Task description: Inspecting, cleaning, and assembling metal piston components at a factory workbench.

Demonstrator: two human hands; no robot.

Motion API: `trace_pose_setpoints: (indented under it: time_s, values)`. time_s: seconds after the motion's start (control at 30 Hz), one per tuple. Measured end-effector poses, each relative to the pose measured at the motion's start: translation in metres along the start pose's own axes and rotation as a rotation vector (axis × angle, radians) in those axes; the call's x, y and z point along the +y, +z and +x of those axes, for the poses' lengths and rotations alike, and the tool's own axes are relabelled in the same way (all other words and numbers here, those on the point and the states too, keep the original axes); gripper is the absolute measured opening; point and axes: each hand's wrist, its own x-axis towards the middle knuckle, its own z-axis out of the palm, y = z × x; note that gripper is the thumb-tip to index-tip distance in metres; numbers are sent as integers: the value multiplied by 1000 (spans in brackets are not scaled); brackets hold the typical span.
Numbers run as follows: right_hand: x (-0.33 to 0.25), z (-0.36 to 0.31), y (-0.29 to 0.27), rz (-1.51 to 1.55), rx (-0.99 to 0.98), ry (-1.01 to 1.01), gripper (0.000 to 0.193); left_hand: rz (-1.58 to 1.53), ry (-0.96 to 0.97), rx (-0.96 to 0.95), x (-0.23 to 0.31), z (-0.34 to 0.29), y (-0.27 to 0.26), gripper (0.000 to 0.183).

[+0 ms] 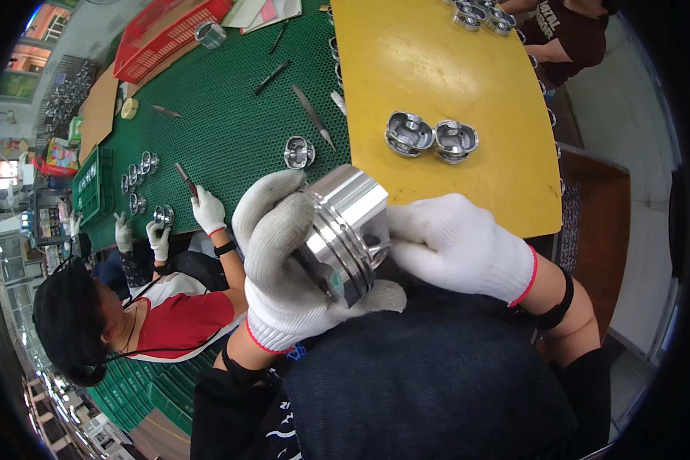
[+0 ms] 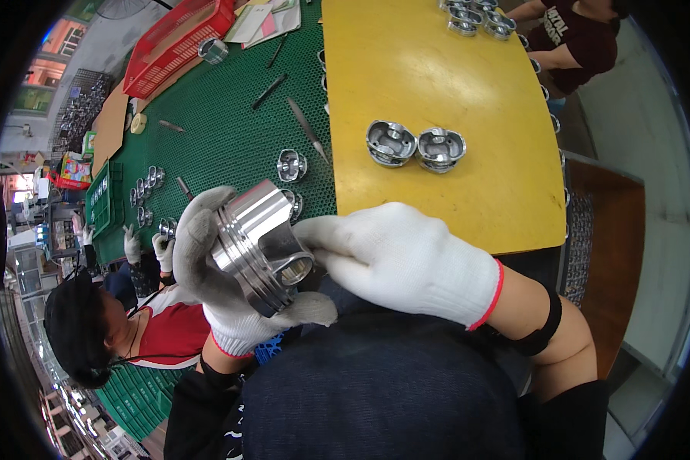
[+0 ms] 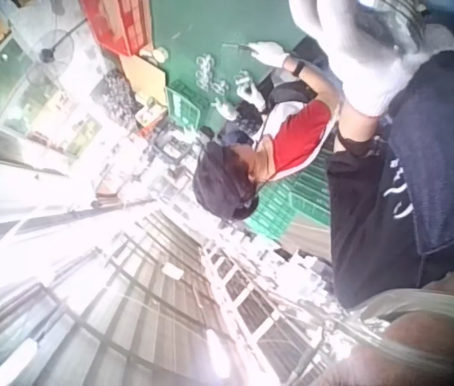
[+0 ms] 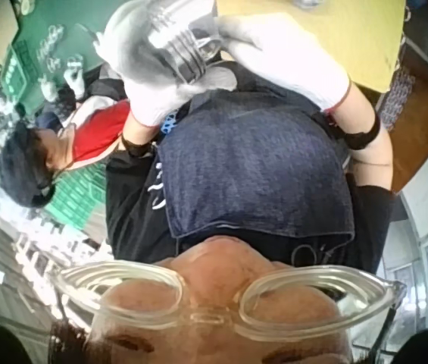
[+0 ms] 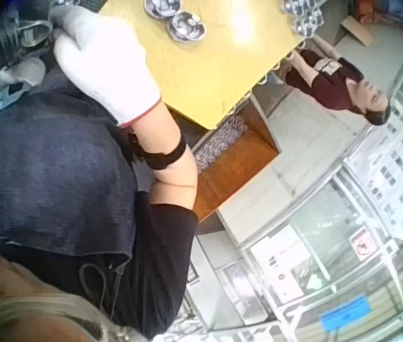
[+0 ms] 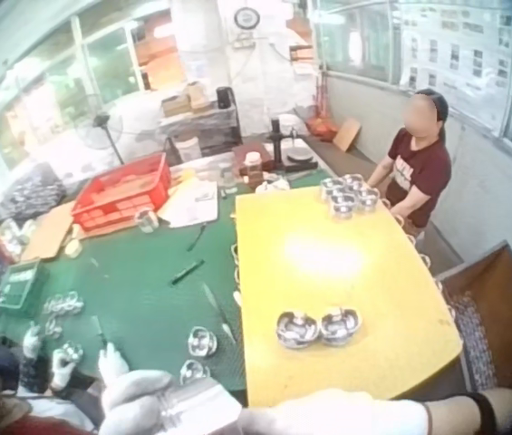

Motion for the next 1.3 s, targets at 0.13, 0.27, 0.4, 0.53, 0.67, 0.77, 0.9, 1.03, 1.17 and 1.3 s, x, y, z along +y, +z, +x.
trace_pose_setpoints:
  time_s: [0.13, 0.27, 0.4, 0.53, 0.67, 0.77, 0.9, 1.03, 1.17, 1.3]
  values:
    - [14, 6, 6, 247, 217, 85, 32, -260, -135, 79, -18, -8, -3, 121]
    - [56, -33, 22, -38, 181, 193, 29, -1068, -727, 245, -52, -8, -27, 53]
    - [79, -81, 70, -179, -104, 403, 28, -1132, -1116, 662, -160, -72, -42, 28]
    - [85, -106, 113, -97, 136, 556, 29, -715, -1506, 945, -221, -108, -22, 16]
    - [69, -106, 118, -109, 65, 709, 31, -952, -1436, 993, -329, -174, -5, 15]
    - [53, -100, 113, -176, 96, 731, 32, -922, -1471, 886, -390, -230, -3, 20]
    - [50, -71, 76, -235, 243, 661, 36, 35, -1092, 106, -414, -341, -48, 36]
    - [123, -55, 43, -326, 530, 606, 39, -1037, -1268, 723, -254, -196, -29, 45]
    - [168, -18, 9, -584, 380, 685, 35, -657, -1292, 654, -180, -166, -31, 48]
    - [194, -29, 2, -628, 303, 617, 33, -713, -1105, 556, -99, -156, -31, 55]
